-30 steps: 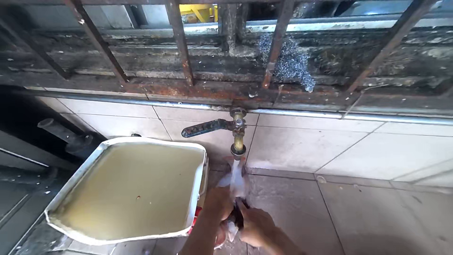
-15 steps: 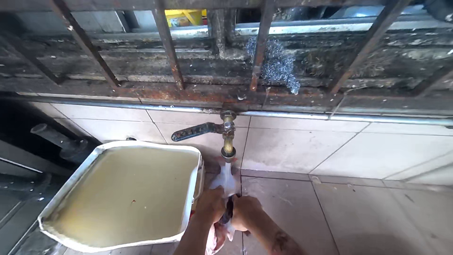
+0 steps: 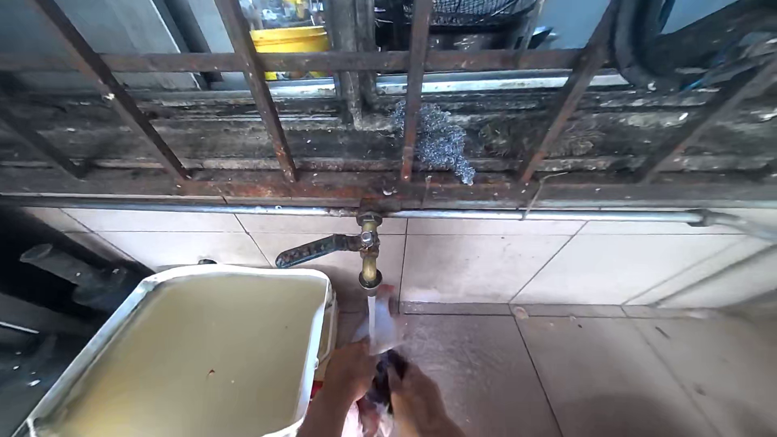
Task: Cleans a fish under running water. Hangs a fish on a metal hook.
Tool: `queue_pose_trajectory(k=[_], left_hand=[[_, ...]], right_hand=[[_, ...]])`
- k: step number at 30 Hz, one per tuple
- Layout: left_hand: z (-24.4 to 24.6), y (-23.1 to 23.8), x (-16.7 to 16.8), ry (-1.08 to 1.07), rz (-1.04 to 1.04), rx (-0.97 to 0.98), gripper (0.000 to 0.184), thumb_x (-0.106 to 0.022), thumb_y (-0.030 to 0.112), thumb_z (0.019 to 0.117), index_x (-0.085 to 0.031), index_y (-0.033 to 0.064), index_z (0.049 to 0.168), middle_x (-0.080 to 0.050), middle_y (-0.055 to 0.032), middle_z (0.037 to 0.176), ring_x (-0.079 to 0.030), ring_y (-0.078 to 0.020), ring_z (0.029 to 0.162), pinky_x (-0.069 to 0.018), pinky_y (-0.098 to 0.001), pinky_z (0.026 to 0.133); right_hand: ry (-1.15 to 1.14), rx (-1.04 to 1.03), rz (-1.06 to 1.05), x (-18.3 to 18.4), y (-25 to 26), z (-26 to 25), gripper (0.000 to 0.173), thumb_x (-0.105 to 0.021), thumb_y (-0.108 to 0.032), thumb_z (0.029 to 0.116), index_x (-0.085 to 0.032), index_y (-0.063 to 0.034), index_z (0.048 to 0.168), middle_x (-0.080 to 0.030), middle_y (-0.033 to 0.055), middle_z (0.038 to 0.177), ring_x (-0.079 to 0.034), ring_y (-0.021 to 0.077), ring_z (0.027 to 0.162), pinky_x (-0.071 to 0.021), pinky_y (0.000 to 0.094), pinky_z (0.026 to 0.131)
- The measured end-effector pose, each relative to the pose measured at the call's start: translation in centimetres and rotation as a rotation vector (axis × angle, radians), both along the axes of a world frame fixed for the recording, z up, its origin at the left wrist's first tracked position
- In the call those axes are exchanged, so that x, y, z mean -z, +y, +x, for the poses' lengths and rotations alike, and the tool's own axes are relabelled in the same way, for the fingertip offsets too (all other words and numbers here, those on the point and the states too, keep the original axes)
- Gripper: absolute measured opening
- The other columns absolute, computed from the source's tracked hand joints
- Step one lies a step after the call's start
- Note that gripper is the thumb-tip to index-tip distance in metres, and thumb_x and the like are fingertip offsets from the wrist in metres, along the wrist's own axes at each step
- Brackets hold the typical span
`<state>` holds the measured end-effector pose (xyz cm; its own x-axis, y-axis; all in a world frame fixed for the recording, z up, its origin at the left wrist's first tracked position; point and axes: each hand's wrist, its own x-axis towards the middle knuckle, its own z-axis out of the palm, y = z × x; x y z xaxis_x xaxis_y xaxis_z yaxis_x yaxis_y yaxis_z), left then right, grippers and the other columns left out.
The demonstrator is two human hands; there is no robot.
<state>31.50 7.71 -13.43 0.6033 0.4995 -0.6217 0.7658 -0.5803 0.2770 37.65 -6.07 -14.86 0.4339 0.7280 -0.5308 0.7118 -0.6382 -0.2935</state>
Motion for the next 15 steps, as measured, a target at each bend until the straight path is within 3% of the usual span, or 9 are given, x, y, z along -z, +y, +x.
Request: queue_pose_trajectory(k=[2, 3, 4, 5, 8, 9, 11, 13, 15], left_hand=[[0.0, 0.1, -0.4, 0.029, -0.005, 0.023, 0.048, -0.048, 0.040, 0.1070, -0.059, 0.0082, 0.141, -0.062, -0.0192, 0.139, -0.056, -0.0373, 0.133, -0.0428, -0.0587, 0.111], [-0.1, 0.1, -0.5, 0.045, -0.009, 0.041, 0.049, -0.047, 0.040, 0.1076, -0.057, 0.0074, 0.142, -0.060, -0.0197, 0.141, -0.055, -0.0375, 0.134, -0.0417, -0.0585, 0.112], [-0.2, 0.1, -0.4, 0.037, -0.008, 0.044, 0.049, -0.047, 0.040, 0.1073, -0.057, 0.0073, 0.142, -0.061, -0.0198, 0.140, -0.055, -0.0375, 0.134, -0.0422, -0.0588, 0.111], [-0.4, 0.0, -0.3, 0.013, -0.012, 0.031, 0.049, -0.047, 0.041, 0.1069, -0.059, 0.0076, 0.140, -0.062, -0.0196, 0.138, -0.057, -0.0372, 0.132, -0.0432, -0.0588, 0.111], [-0.2, 0.1, 0.1, -0.037, -0.028, -0.020, 0.049, -0.049, 0.043, 0.1065, -0.061, 0.0080, 0.138, -0.064, -0.0190, 0.135, -0.058, -0.0362, 0.130, -0.0444, -0.0576, 0.110], [0.2, 0.1, 0.0, -0.025, -0.028, -0.027, 0.050, -0.048, 0.044, 0.1065, -0.060, 0.0082, 0.139, -0.064, -0.0189, 0.136, -0.058, -0.0364, 0.130, -0.0443, -0.0581, 0.110], [0.3, 0.4, 0.2, 0.003, -0.006, -0.019, 0.050, -0.046, 0.043, 0.1071, -0.057, 0.0095, 0.143, -0.062, -0.0187, 0.139, -0.057, -0.0370, 0.132, -0.0443, -0.0588, 0.109], [0.0, 0.3, 0.7, 0.001, 0.015, 0.004, 0.045, -0.046, 0.039, 0.1072, -0.057, 0.0120, 0.142, -0.063, -0.0178, 0.138, -0.058, -0.0370, 0.131, -0.0457, -0.0587, 0.108], [-0.2, 0.4, 0.3, -0.029, 0.010, -0.014, 0.042, -0.048, 0.034, 0.1069, -0.059, 0.0124, 0.141, -0.064, -0.0181, 0.135, -0.059, -0.0371, 0.129, -0.0465, -0.0582, 0.107]], right_hand=[[0.115, -0.146, -0.150, -0.8, -0.1, -0.6, 0.068, -0.069, -0.039, 0.0896, -0.052, -0.0091, 0.148, -0.065, 0.0285, 0.126, -0.065, 0.0472, 0.112, -0.0528, 0.0660, 0.087], [0.150, -0.222, -0.201, -1.5, 0.0, -0.2, 0.066, -0.070, -0.045, 0.0872, -0.057, -0.0096, 0.141, -0.068, 0.0249, 0.123, -0.066, 0.0454, 0.113, -0.0513, 0.0676, 0.088], [0.160, -0.251, -0.215, -2.5, 0.2, 0.8, 0.062, -0.072, -0.046, 0.0845, -0.063, -0.0100, 0.134, -0.069, 0.0229, 0.121, -0.066, 0.0442, 0.112, -0.0501, 0.0688, 0.088], [0.135, -0.229, -0.206, -3.2, 0.4, 1.8, 0.063, -0.074, -0.045, 0.0825, -0.063, -0.0114, 0.135, -0.068, 0.0231, 0.122, -0.065, 0.0440, 0.112, -0.0503, 0.0684, 0.088], [0.015, -0.048, -0.155, -2.2, 1.2, 2.1, 0.088, -0.079, -0.031, 0.0817, -0.038, -0.0158, 0.158, -0.057, 0.0316, 0.133, -0.063, 0.0485, 0.114, -0.0539, 0.0628, 0.087], [0.035, -0.014, -0.144, -1.6, 1.1, 1.1, 0.087, -0.078, -0.030, 0.0835, -0.037, -0.0140, 0.159, -0.057, 0.0328, 0.134, -0.063, 0.0493, 0.113, -0.0539, 0.0634, 0.087], [0.140, -0.086, -0.177, -1.5, 0.9, -0.9, 0.074, -0.074, -0.035, 0.0857, -0.049, -0.0064, 0.149, -0.064, 0.0302, 0.125, -0.065, 0.0479, 0.111, -0.0526, 0.0656, 0.087], [0.272, -0.210, -0.219, -2.7, 0.5, -0.4, 0.054, -0.073, -0.039, 0.0853, -0.066, -0.0051, 0.127, -0.070, 0.0236, 0.117, -0.067, 0.0440, 0.109, -0.0503, 0.0689, 0.087], [0.235, -0.233, -0.230, -4.6, 0.8, 1.5, 0.051, -0.075, -0.039, 0.0835, -0.068, -0.0085, 0.124, -0.070, 0.0218, 0.117, -0.066, 0.0429, 0.109, -0.0498, 0.0689, 0.087]])
